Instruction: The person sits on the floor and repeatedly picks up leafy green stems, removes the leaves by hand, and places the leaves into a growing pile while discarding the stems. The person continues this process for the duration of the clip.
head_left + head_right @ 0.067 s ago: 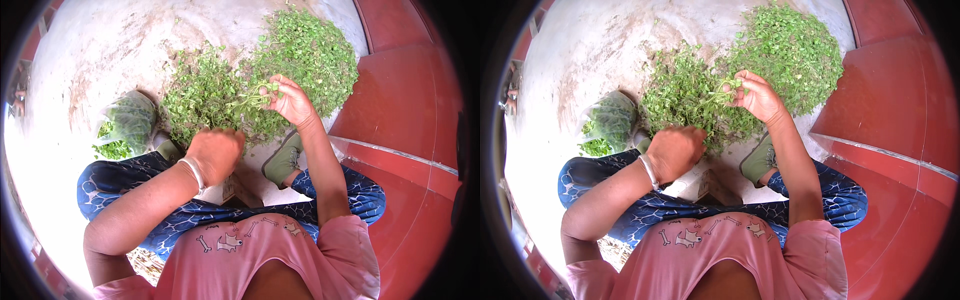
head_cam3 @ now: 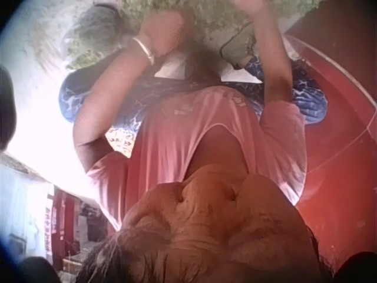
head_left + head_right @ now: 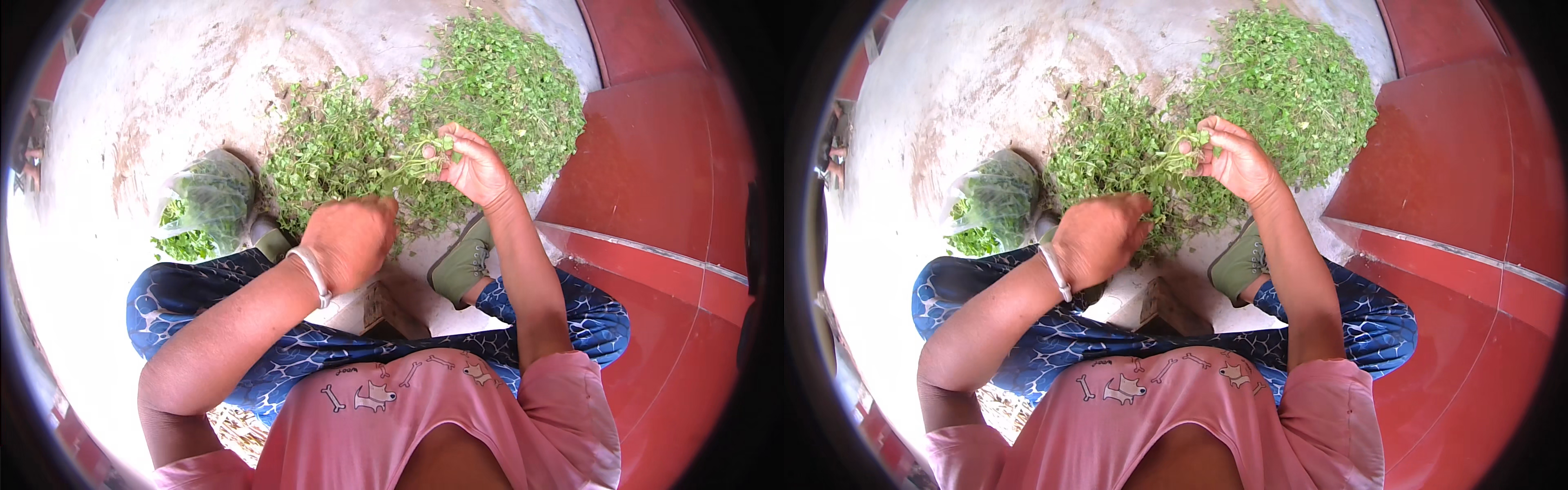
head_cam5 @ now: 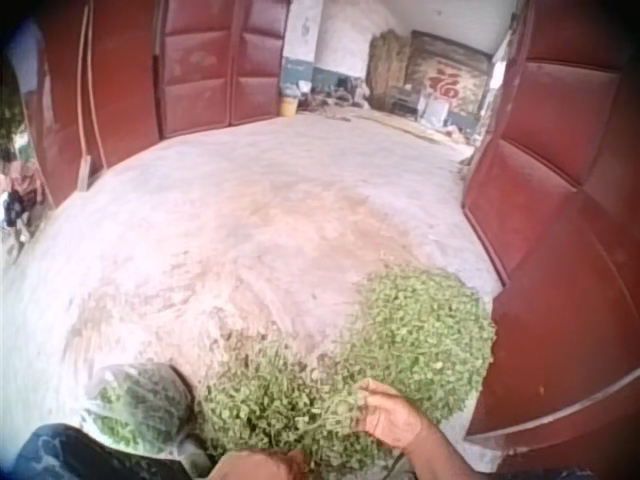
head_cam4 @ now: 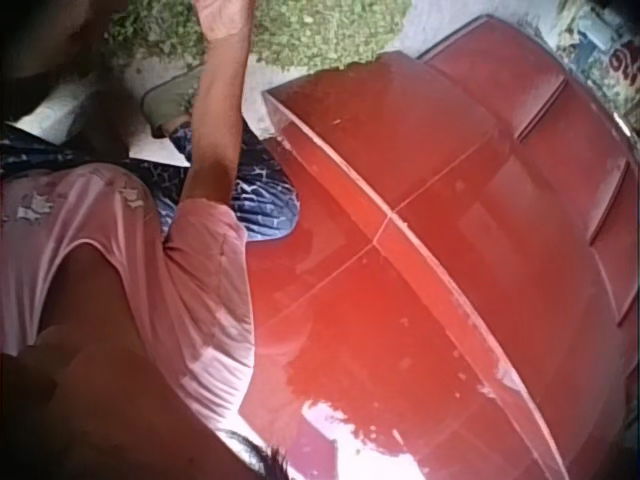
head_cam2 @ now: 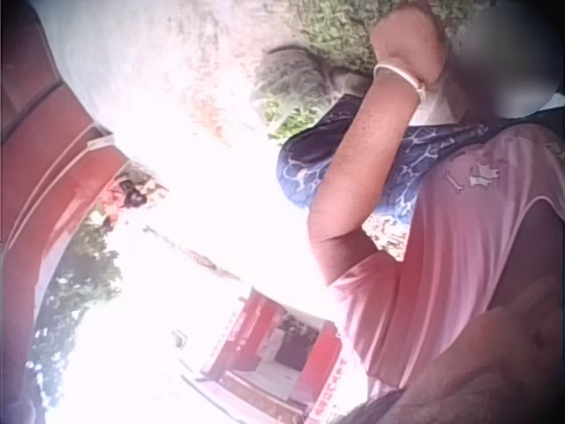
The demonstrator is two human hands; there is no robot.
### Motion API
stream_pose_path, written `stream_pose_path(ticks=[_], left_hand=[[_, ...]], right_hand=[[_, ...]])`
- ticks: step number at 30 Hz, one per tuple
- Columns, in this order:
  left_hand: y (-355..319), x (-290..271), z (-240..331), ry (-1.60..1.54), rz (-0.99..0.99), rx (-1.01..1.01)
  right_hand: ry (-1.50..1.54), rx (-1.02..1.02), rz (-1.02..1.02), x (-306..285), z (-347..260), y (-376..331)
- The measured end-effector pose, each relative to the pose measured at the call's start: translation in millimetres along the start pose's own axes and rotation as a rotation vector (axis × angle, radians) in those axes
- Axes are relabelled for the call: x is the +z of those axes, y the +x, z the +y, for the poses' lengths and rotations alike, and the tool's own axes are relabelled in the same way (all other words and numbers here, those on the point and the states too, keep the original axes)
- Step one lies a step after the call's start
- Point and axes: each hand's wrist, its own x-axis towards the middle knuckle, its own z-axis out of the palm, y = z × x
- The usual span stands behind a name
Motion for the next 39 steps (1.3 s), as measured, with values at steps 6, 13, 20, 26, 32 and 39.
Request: stream_pose_path(ticks=[6,13,20,26,32,39], left_hand=[[27.7,-6.6,-24.4,-0.465,0.283,-0.090],[31.2,-3.8,-21.8,-0.920,0.009,-0.168],[31.3,-18.2,-27.6,-1.071,-0.012,-0.176],[30.3,-28.8,-29.6,-1.069,-0.034,-0.207],[29.5,-27.7,-35.3,-1.007,-0.059,-0.212],[36.2,-29.1,-39.1,-0.974,-0.027,-0.290]], right_hand=[[0.089,0.025,-0.157,10.7,9.9,-4.6],[0.074,0.041,-0.181,24.4,15.2,-9.9],[-0.175,0.155,0.009,10.9,24.7,-2.7],[-0.878,-0.051,0.241,2.5,35.3,-2.0],[-0.786,-0.238,-0.056,61.4,3.9,-5.6],[-0.676,-0.070,-0.093,51.2,7.9,-9.5]])
